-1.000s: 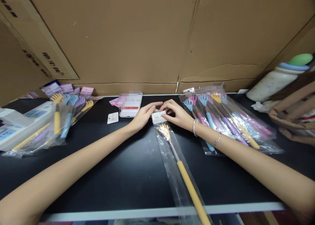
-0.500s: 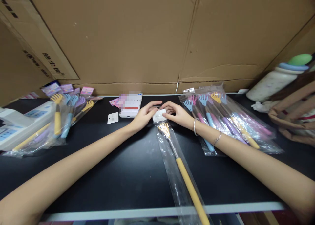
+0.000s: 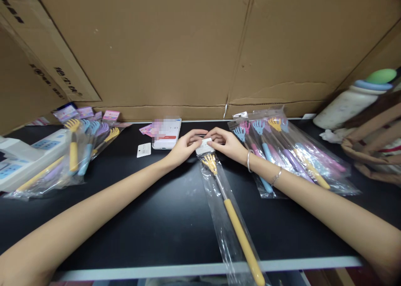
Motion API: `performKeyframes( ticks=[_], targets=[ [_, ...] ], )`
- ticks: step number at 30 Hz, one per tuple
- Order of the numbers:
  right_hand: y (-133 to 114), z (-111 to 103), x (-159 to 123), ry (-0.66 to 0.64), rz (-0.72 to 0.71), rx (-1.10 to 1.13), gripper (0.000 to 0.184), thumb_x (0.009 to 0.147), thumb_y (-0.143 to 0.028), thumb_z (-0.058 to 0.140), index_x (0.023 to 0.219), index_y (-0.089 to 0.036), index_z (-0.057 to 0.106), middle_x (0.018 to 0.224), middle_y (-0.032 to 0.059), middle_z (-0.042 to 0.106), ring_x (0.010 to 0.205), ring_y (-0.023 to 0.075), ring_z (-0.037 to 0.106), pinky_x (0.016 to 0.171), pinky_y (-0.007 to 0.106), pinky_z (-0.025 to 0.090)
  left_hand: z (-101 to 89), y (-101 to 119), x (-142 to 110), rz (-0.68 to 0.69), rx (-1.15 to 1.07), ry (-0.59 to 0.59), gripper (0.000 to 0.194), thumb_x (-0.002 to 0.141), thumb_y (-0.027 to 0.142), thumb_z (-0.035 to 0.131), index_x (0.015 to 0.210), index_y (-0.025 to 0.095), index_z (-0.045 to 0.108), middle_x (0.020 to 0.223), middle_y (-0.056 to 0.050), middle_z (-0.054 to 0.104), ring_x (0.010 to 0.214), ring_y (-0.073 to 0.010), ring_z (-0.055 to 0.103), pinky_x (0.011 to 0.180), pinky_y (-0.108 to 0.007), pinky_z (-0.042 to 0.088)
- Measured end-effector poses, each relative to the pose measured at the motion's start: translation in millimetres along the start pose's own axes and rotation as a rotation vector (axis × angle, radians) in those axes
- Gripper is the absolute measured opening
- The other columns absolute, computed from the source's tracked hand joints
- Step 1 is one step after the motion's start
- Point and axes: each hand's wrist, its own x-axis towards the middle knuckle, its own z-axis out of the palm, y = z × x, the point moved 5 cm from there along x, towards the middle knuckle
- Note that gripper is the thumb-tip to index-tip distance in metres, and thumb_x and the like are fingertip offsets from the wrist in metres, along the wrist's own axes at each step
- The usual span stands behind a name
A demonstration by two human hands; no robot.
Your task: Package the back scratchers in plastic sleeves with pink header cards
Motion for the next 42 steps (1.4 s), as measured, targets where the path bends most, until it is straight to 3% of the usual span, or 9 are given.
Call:
performKeyframes(
  ticks=[5,10,18,24,30,42],
  targets=[
    [-3.0,-1.0,0.1,0.011,-0.027,-0.047,0.018,0.078,-0.026,0.058,0.093,-0.016,0.058,0.087,0.003,0.063,0.057,0.0069,0.05,0.054,0.021,0.041,-0.6,-0.3,0.2,0.022,-0.028,0.004,0.032,0.08,0.026,0.056,0.11,0.014,0.052,0.097,-0.008,0.066,0.093,-0.0184,0.062,0.085,-0.032,0.047],
    [-3.7,-4.5,1.4,0.052,-0.029,-0.08,0.018,0.076,-0.025,0.057,0.091,-0.015,0.058,0.08,0.0008,0.06,0.053,0.0066,0.045,0.05,0.021,0.037,-2.5,-1.0,1.4,0.025,0.001,0.037,0.024,0.079,0.024,0.058,0.1,0.014,0.054,0.092,-0.006,0.063,0.089,-0.0155,0.061,0.081,-0.028,0.047],
    [-1.4,-5.6,0.8,0.063,-0.019,-0.034,0.017,0.077,-0.022,0.055,0.093,-0.016,0.055,0.081,0.001,0.058,0.058,0.0079,0.049,0.054,0.022,0.039,-4.4,-5.0,-0.3,-0.078,0.003,0.081,0.03,0.08,0.02,0.052,0.11,0.018,0.047,0.088,-0.002,0.063,0.079,-0.0114,0.059,0.068,-0.021,0.044],
    [-1.0,-3.1,1.4,0.038,-0.005,-0.009,0.015,0.078,-0.024,0.056,0.09,-0.016,0.056,0.076,0.0001,0.057,0.058,0.0084,0.05,0.055,0.022,0.04,-5.2,-6.0,0.1,-0.089,0.014,0.071,0.023,0.082,0.02,0.045,0.103,0.019,0.053,0.095,-0.003,0.063,0.087,-0.0125,0.058,0.068,-0.02,0.045],
    [-2.4,-1.6,0.5,0.014,-0.023,-0.049,0.012,0.08,-0.023,0.051,0.081,-0.015,0.06,0.073,0.0009,0.058,0.064,0.0109,0.051,0.06,0.024,0.039,-7.7,-9.8,1.2,-0.094,0.014,0.083,0.024,0.084,0.022,0.038,0.098,0.019,0.057,0.094,-0.001,0.061,0.081,-0.011,0.057,0.066,-0.02,0.046],
    [-2.6,1.8,-1.4,-0.054,0.021,-0.109,0.019,0.084,-0.022,0.043,0.082,-0.016,0.061,0.075,0.001,0.058,0.068,0.0123,0.05,0.066,0.025,0.038,-3.4,-4.1,2.0,-0.014,0.028,0.048,0.018,0.079,0.022,0.051,0.095,0.014,0.054,0.088,-0.003,0.06,0.081,-0.0119,0.057,0.067,-0.02,0.044]
  ],
)
